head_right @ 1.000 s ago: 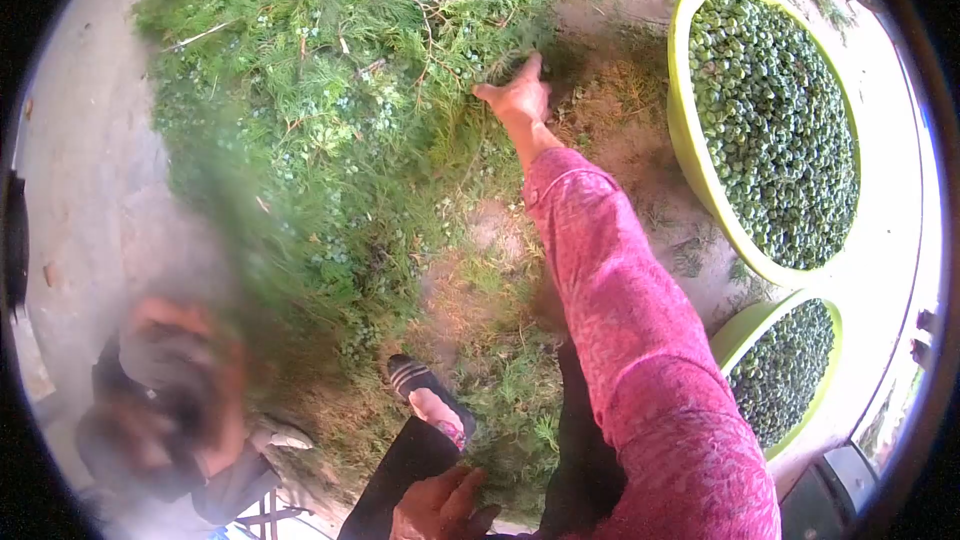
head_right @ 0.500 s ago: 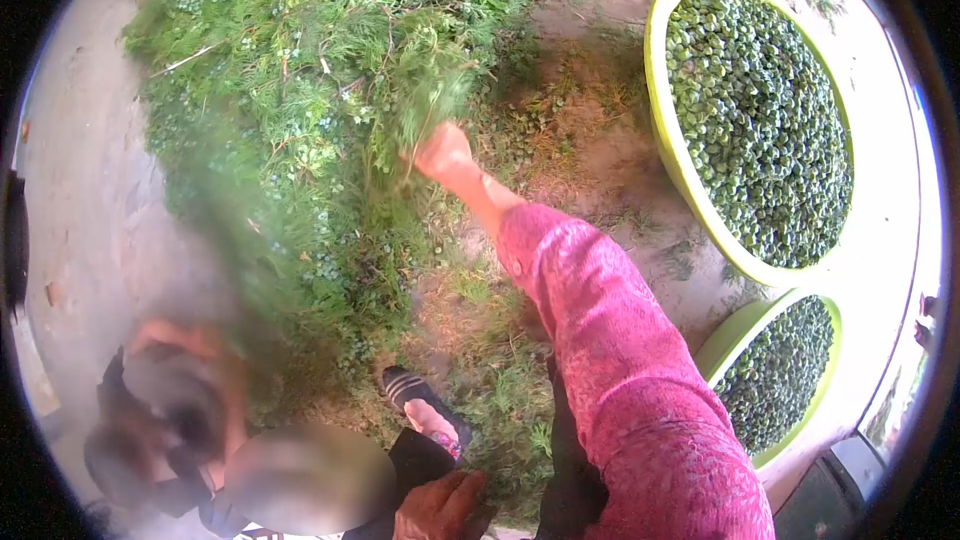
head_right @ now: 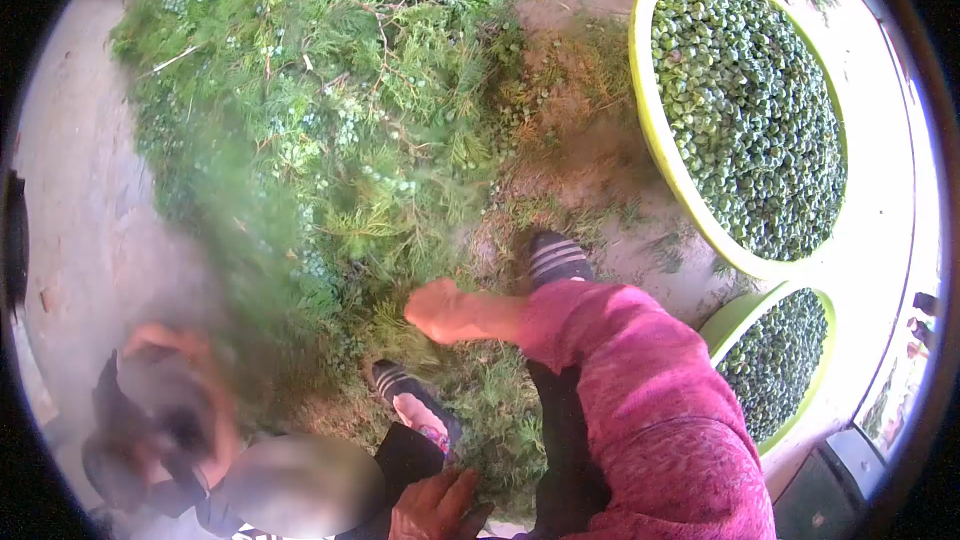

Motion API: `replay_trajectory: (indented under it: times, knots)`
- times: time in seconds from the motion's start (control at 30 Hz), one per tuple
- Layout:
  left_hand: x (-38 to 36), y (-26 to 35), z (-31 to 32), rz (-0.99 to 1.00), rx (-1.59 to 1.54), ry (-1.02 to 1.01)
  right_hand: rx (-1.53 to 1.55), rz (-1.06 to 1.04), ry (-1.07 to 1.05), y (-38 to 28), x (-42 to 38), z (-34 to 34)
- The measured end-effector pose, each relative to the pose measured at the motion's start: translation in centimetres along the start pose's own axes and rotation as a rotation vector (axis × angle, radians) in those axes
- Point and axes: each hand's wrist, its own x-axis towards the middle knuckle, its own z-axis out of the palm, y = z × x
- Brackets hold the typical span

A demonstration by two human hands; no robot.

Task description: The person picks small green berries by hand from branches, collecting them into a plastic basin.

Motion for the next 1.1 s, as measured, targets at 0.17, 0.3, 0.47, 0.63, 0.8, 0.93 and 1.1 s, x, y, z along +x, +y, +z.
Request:
replay_trajectory:
  times: [0.17,0.3,0.47,0.63,0.8,0.93,1.1]
  knots:
    - [-0.5,-0.4,0.0,0.003,-0.013,0.004,-0.081,0.059,0.935,8.8,-1.2,-0.7]
    - [-0.7,0.0,-0.3,-0.023,-0.016,-0.057,0.551,0.699,1.203,14.9,-2.8,-7.6]
    - [-1.1,-0.5,0.0,0.007,-0.049,-0.029,0.977,0.824,1.123,18.1,1.9,-8.6]
    - [-1.5,-0.5,-0.3,-0.006,-0.062,-0.001,0.984,0.616,0.895,12.3,-0.7,-6.7]
    - [-3.6,-0.2,-1.1,-0.004,0.074,-0.111,0.726,0.407,0.851,6.5,-4.7,-3.5]
    - [-3.9,0.2,-5.3,-0.008,0.076,0.13,0.835,0.195,0.818,-0.9,-11.9,-5.9]
    - [-4.5,-1.1,-6.4,-0.02,-0.604,0.812,0.612,-0.045,0.772,-8.5,-17.6,-8.0]
